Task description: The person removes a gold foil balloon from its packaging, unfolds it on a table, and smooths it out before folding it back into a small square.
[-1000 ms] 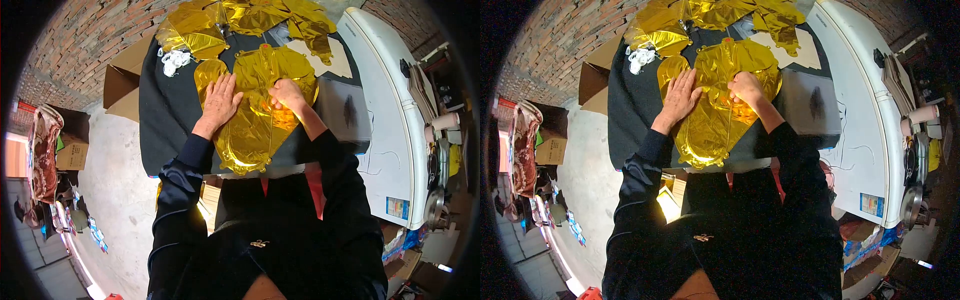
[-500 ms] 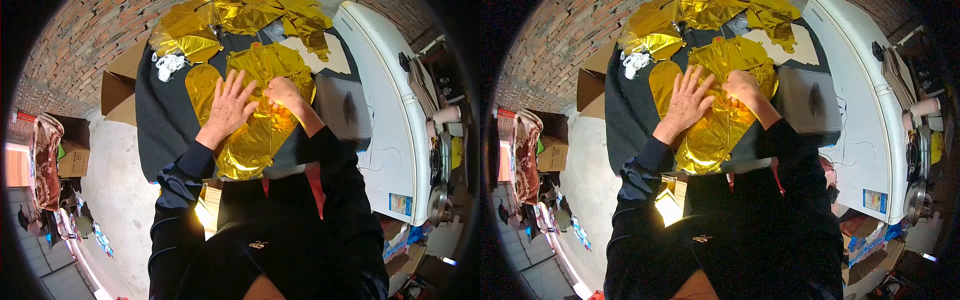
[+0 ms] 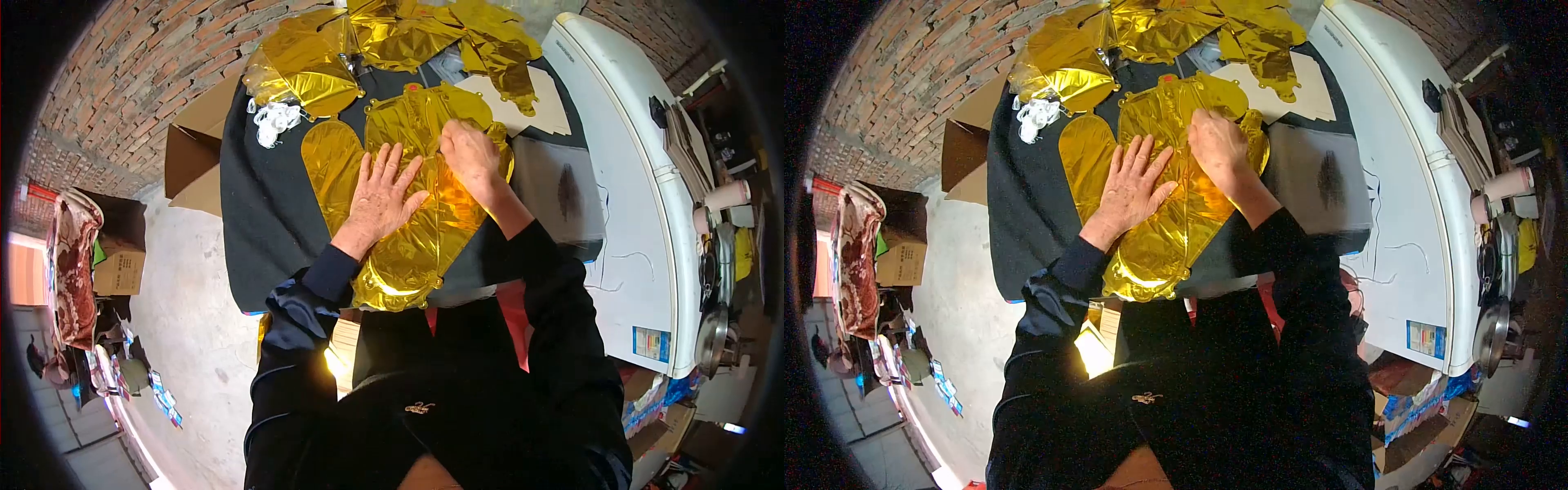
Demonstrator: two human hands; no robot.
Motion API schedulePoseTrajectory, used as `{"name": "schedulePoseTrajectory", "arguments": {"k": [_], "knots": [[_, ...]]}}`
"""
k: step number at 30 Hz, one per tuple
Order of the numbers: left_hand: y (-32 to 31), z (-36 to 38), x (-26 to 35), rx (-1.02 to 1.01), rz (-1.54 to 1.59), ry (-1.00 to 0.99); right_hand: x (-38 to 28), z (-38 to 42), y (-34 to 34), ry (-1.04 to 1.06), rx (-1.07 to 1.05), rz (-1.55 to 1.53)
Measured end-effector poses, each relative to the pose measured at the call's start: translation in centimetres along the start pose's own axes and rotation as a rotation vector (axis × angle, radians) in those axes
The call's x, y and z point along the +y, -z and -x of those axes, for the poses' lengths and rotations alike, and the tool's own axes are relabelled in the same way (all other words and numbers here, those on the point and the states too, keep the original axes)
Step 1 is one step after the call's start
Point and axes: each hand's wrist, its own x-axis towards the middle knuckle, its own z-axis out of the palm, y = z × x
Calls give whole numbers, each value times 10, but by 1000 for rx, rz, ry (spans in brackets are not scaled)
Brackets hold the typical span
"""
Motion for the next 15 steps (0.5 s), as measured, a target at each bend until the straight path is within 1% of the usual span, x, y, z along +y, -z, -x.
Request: {"name": "schedulePoseTrajectory", "arguments": {"k": [2,5,8,9,15], "knots": [[1,0,1,4,7,3,10,-9,-10,185,85,52],[2,0,1,7,0,1,11,-12,-30,374,93,59],[-3,0,-1,2,-1,11,9,-15,-41,474,88,145],[-2,0,-1,-2,1,17,9,-18,-43,448,37,121],[11,-8,4,-8,-35,21,9,-20,-47,402,8,151]]}}
